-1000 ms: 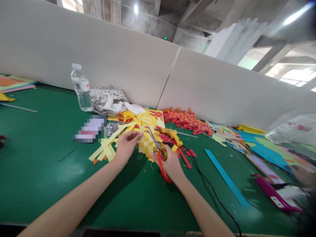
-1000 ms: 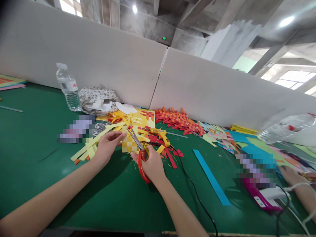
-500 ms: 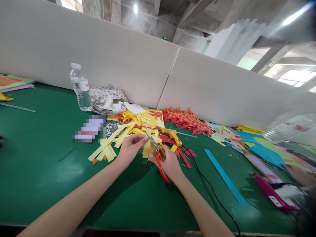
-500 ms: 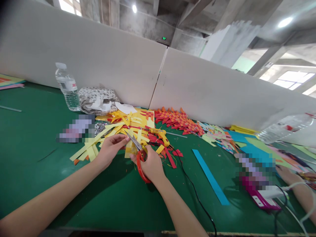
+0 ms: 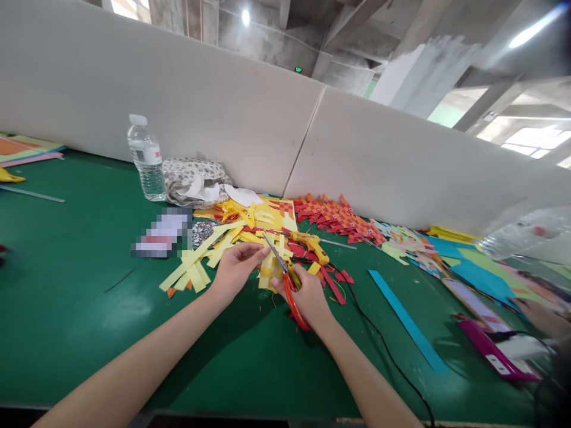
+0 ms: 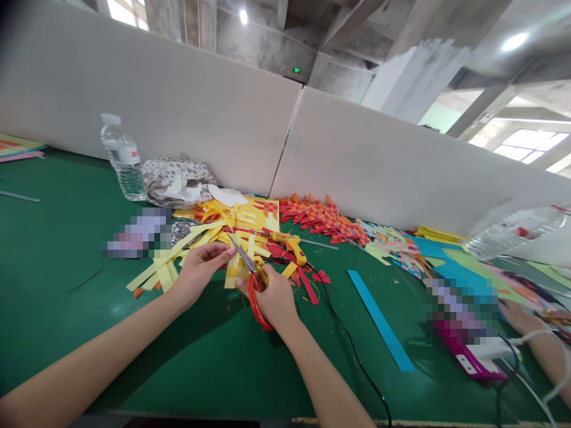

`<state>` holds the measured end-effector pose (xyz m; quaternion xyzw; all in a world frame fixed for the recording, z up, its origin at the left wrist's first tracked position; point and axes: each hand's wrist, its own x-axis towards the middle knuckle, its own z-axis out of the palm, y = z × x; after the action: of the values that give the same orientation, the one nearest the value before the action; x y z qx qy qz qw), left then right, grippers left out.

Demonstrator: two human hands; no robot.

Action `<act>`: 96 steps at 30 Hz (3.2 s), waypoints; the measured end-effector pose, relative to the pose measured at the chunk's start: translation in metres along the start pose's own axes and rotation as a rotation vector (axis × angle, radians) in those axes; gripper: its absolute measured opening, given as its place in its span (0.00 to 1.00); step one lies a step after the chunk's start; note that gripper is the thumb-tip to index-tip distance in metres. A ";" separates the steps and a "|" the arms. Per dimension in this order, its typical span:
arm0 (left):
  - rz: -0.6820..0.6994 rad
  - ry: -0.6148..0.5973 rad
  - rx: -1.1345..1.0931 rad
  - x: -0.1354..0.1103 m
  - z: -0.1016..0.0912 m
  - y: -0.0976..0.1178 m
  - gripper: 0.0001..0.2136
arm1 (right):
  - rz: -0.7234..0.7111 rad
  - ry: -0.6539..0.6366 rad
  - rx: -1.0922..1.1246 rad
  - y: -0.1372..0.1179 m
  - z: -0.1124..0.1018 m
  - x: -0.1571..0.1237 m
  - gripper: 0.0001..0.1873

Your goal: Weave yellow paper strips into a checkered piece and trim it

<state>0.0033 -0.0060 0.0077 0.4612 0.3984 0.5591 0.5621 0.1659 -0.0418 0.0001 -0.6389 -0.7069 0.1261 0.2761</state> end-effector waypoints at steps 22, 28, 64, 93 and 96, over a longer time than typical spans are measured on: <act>0.035 -0.051 0.084 -0.001 -0.001 -0.003 0.11 | -0.013 -0.021 0.050 0.001 -0.001 0.000 0.18; 0.053 -0.061 0.099 0.001 -0.001 -0.007 0.11 | 0.004 -0.021 0.059 -0.001 -0.002 0.000 0.17; -0.211 0.017 -0.133 0.003 -0.002 -0.006 0.17 | 0.160 -0.038 -0.264 -0.008 -0.010 0.002 0.18; -0.140 0.003 -0.107 0.001 0.002 -0.002 0.13 | 0.089 -0.071 -0.155 -0.005 -0.010 0.001 0.14; -0.147 0.007 -0.096 0.001 0.002 -0.002 0.14 | 0.084 -0.061 -0.160 -0.005 -0.010 0.001 0.14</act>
<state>0.0055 -0.0052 0.0058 0.4012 0.4062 0.5363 0.6216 0.1670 -0.0429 0.0111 -0.6840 -0.6953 0.0999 0.1968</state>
